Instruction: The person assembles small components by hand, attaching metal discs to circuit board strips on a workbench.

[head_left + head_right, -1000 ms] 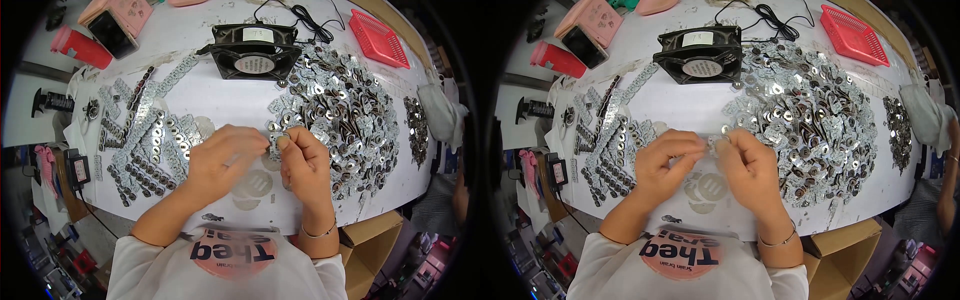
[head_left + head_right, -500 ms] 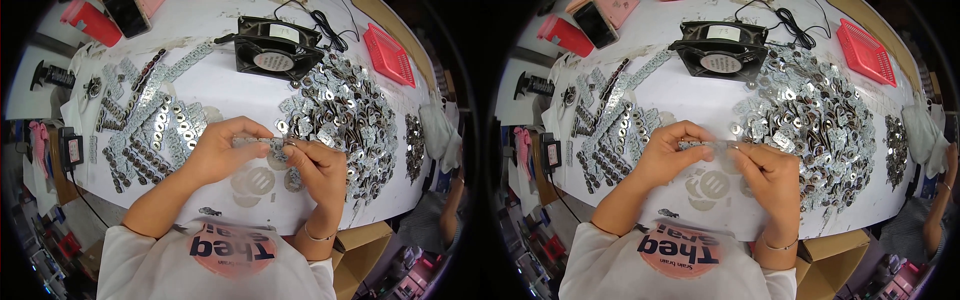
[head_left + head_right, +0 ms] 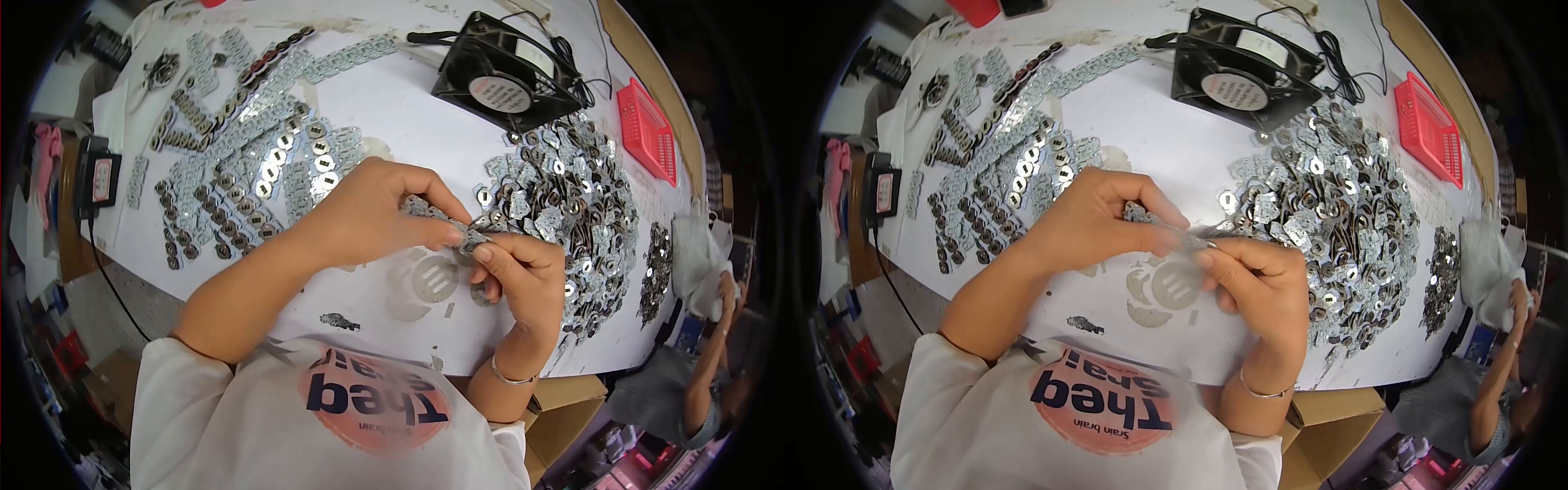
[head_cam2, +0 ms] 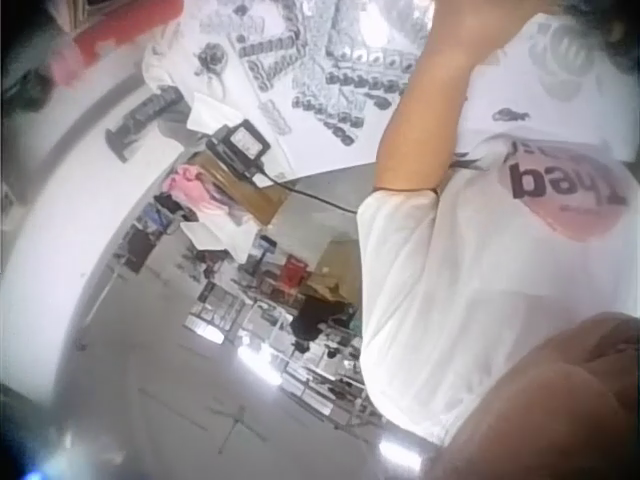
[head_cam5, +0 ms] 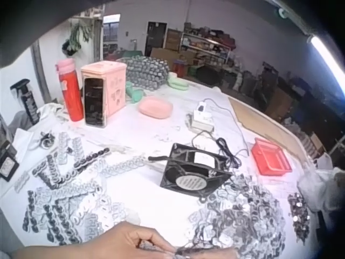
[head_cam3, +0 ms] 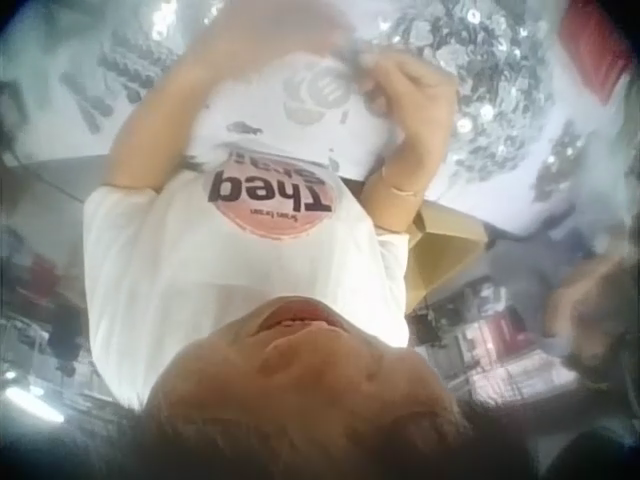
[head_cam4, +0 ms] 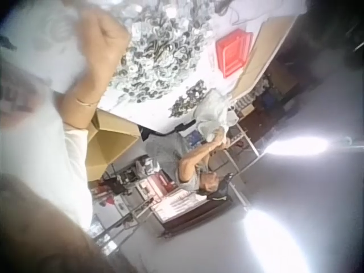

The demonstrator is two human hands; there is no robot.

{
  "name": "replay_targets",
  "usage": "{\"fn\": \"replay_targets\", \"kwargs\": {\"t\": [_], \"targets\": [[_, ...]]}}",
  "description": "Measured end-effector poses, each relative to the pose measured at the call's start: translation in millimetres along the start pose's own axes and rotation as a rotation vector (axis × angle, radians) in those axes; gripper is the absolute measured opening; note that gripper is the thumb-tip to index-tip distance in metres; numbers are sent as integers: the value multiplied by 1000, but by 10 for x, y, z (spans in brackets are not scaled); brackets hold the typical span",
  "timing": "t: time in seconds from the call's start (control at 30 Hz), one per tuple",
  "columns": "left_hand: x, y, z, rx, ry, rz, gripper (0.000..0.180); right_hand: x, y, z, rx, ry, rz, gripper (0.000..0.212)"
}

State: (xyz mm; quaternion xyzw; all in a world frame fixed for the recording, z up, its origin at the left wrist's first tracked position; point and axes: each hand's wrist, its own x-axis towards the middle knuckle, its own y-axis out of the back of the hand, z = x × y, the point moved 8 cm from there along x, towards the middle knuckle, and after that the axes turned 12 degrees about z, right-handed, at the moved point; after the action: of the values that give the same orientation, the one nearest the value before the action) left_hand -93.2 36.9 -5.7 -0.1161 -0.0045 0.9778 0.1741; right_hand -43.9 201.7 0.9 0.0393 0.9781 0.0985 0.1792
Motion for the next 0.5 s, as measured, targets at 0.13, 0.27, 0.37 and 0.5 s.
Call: {"fn": "replay_targets", "kwargs": {"t": [0.13, 0.27, 0.37, 0.5], "targets": [[-34, -79, -97, -313, 212, -129, 17, -66, -122, -81, 184, 67, -13, 13], [-59, -75, -1, -360, 105, 24, 15, -22, -71, -73, 431, 67, 44, 17], [-86, -13, 148, -203, -297, 196, 13, -1, -91, -92, 349, 54, 163, 18], [-171, -27, 344, 190, -583, 264, 14, 12, -100, -77, 242, 113, 215, 20]]}}
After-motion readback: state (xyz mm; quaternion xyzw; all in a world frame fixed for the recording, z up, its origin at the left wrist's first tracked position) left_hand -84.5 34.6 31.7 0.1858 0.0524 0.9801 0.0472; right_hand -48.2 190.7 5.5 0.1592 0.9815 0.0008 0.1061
